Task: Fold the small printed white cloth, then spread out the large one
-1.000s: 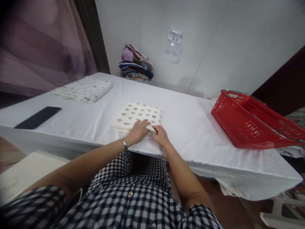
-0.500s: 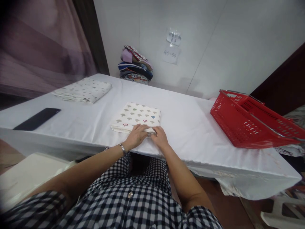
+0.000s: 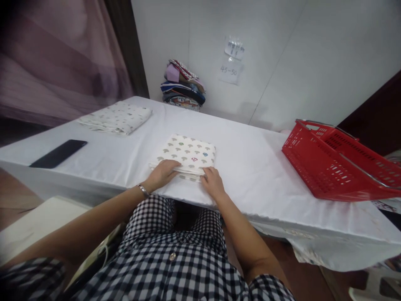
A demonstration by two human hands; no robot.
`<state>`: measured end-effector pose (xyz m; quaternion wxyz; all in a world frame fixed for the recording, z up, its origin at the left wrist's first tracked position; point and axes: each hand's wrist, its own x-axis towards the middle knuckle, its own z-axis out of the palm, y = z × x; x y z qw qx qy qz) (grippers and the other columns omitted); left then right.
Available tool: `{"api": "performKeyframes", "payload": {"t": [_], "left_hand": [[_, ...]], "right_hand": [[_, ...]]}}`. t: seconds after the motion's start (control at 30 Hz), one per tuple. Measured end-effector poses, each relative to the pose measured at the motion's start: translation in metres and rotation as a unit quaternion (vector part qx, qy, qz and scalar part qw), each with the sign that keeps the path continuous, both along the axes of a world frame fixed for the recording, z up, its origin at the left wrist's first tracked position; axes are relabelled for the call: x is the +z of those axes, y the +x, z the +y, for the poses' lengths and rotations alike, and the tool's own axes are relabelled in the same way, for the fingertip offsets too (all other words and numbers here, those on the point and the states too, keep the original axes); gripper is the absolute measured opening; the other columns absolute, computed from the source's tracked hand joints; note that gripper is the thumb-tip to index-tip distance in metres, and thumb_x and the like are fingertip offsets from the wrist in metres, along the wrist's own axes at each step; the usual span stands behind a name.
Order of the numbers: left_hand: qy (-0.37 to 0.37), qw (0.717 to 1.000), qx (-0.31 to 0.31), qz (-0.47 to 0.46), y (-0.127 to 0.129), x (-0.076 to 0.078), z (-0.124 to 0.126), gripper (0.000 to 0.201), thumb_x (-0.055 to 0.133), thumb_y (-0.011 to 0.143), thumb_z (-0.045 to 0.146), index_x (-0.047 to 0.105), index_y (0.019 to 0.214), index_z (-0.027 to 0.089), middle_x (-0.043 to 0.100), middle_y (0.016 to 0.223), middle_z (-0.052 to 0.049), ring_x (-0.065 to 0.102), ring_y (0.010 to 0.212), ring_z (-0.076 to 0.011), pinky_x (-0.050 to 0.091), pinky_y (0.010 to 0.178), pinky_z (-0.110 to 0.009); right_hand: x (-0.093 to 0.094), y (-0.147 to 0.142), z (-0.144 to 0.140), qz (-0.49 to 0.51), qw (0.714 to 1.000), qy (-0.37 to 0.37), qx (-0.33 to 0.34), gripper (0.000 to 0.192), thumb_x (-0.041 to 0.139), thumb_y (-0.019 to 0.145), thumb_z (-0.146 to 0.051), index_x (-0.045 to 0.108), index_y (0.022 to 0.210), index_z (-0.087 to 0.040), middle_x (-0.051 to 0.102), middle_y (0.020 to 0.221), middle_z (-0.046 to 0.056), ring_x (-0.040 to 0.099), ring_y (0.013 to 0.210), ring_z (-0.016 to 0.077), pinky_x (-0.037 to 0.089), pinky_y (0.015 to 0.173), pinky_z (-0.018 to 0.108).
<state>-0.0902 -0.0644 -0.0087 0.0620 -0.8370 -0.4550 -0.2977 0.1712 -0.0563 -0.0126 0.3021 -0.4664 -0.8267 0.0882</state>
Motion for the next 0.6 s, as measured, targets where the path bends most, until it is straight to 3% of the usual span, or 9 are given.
{"api": "performKeyframes", "payload": {"t": [0.23,0.4,0.6], "left_hand": [[-0.025,0.999,-0.020,0.018,0.014,0.015,0.006,0.020,0.048,0.090,0.029,0.062,0.100,0.019,0.067,0.100,-0.007,0.060,0.096,-0.0210,0.045,0.086,-0.039],[-0.028,0.999,0.008,0.024,0.016,0.013,0.014,0.023,0.046,0.091,0.029,0.064,0.101,0.019,0.068,0.097,-0.007,0.061,0.090,-0.0222,0.047,0.079,-0.038],[-0.005,1.000,-0.014,0.028,0.018,0.008,0.010,0.031,0.055,0.087,0.036,0.059,0.112,0.017,0.066,0.104,-0.009,0.059,0.098,-0.0227,0.045,0.085,-0.038]], "right_hand": [[0.009,-0.006,-0.004,-0.136,0.990,0.026,-0.017,0.036,0.043,0.092,-0.022,0.053,0.126,-0.021,0.058,0.112,0.012,0.050,0.101,0.0246,0.049,0.081,0.035],[0.010,-0.005,-0.003,-0.161,0.987,0.029,-0.003,0.043,0.043,0.090,-0.017,0.048,0.132,-0.023,0.056,0.113,0.011,0.049,0.102,0.0244,0.048,0.080,0.034],[0.018,-0.015,0.002,-0.183,0.982,0.031,-0.015,0.050,0.048,0.087,-0.017,0.042,0.137,-0.019,0.057,0.109,0.013,0.049,0.099,0.0268,0.046,0.082,0.036]]}}
